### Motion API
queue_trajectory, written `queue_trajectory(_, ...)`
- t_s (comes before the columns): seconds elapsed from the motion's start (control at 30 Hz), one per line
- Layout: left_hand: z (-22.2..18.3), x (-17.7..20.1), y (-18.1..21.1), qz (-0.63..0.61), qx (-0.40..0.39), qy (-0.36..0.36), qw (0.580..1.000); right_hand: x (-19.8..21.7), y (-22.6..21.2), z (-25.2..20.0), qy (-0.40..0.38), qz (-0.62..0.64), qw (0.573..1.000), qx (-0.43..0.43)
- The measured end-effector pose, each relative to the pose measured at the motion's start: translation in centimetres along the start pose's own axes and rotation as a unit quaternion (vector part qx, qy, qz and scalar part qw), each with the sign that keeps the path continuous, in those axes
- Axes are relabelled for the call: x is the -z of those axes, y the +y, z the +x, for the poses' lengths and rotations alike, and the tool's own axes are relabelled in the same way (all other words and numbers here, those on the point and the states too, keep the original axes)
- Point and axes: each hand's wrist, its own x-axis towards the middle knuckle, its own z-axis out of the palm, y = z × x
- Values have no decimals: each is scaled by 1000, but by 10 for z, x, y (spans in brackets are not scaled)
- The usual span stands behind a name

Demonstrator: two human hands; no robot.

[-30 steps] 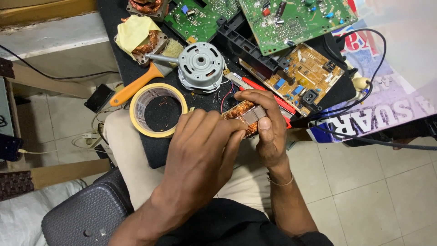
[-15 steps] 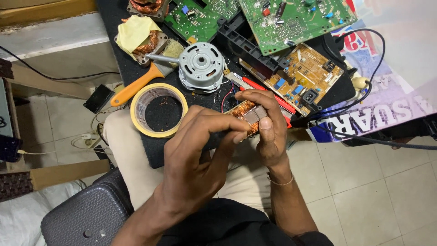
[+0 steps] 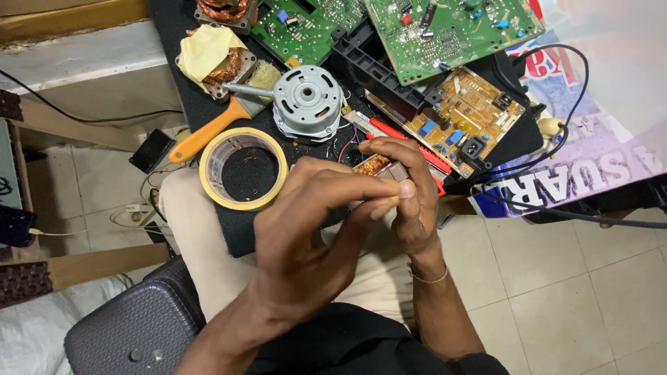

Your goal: Wrapping insulation tape around a copper transformer coil during an electronics repair process.

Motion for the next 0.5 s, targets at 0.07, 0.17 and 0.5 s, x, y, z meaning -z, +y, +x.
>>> queue_trajectory(0.07, 1, -2, 0, -1, -7, -6, 1000, 1, 0, 0, -4, -2, 1000, 4)
queue_trajectory(0.17, 1, -2, 2, -62, 32, -16, 997, 2, -1, 0, -7, -1, 1000, 1)
queue_trajectory(0.5, -14, 0, 0, -90, 12, 110, 990, 0, 0, 0, 2, 3, 1000, -1)
